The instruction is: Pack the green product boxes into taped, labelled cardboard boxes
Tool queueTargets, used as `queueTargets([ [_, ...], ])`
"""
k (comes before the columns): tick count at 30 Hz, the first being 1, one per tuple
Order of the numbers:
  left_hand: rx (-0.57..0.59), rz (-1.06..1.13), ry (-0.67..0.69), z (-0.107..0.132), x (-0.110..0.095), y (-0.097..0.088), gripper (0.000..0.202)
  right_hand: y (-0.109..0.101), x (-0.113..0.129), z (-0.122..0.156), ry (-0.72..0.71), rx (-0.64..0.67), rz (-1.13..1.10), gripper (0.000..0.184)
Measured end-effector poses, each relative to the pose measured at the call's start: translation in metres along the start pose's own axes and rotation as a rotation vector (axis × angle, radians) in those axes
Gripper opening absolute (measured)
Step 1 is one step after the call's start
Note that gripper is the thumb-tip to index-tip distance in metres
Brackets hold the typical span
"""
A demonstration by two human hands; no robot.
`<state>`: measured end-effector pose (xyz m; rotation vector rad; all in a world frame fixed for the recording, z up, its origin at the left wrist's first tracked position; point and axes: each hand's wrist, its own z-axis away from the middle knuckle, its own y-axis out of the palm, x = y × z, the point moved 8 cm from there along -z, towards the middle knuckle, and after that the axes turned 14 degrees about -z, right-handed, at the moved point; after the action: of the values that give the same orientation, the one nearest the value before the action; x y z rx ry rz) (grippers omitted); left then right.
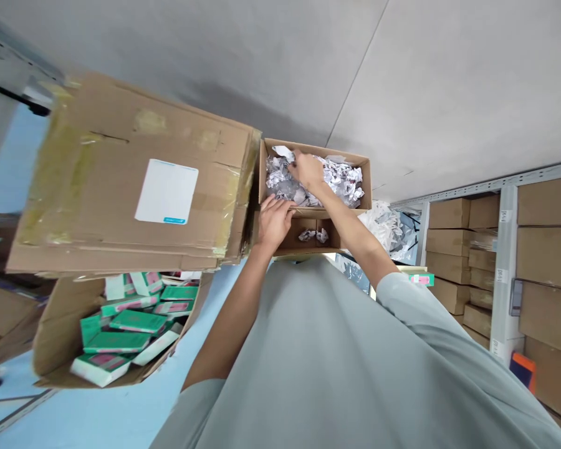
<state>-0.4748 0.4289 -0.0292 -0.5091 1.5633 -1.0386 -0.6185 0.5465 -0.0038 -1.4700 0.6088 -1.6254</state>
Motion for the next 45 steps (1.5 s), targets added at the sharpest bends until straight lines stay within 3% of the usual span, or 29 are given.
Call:
queueTargets([
  [4, 0.004, 0.051, -0.014, -0.001, -0.004, -0.009, 0.028, -0.035, -0.012, 0.063, 0.200, -0.103, -0.124, 0.010],
  [8, -0.067, 0.269, -0.086, 0.011, -0.019, -0.037, 0.043, -0.049, -0.005, 0.149, 0.220, -0.133, -0.365, 0.011],
  [11, 0.022, 0.619, -0.216, 0.032, -0.030, -0.037, 0.064, -0.032, 0.004, 0.206, 0.207, -0.049, -0.431, 0.009],
  [14, 0.218, 0.904, -0.356, 0.056, -0.040, -0.012, 0.073, -0.007, 0.011, 0.243, 0.215, 0.039, -0.423, 0.011],
  [17, 0.290, 0.990, -0.492, 0.073, -0.033, 0.010, 0.069, 0.011, 0.012, 0.264, 0.258, 0.066, -0.379, 0.026],
  [21, 0.280, 0.975, -0.626, 0.084, -0.011, 0.023, 0.075, 0.021, 0.011, 0.278, 0.240, 0.051, -0.309, 0.067],
  [23, 0.301, 0.948, -0.634, 0.086, -0.005, 0.024, 0.078, 0.029, 0.013, 0.282, 0.184, 0.104, -0.319, 0.075],
  [31, 0.450, 0.813, -0.412, 0.091, -0.009, 0.014, 0.068, 0.052, 0.007, 0.274, 0.148, 0.185, -0.439, 0.067],
  [36, 0.546, 0.935, -0.349, 0.102, -0.014, 0.006, 0.076, 0.052, 0.000, 0.256, 0.138, 0.206, -0.552, 0.041],
  [40, 0.405, 0.999, -0.413, 0.105, -0.006, 0.012, 0.074, 0.048, -0.002, 0.244, 0.153, 0.156, -0.598, 0.033],
  [45, 0.212, 0.867, -0.486, 0.098, 0.014, 0.029, 0.073, 0.063, -0.002, 0.236, 0.208, 0.088, -0.614, 0.028],
])
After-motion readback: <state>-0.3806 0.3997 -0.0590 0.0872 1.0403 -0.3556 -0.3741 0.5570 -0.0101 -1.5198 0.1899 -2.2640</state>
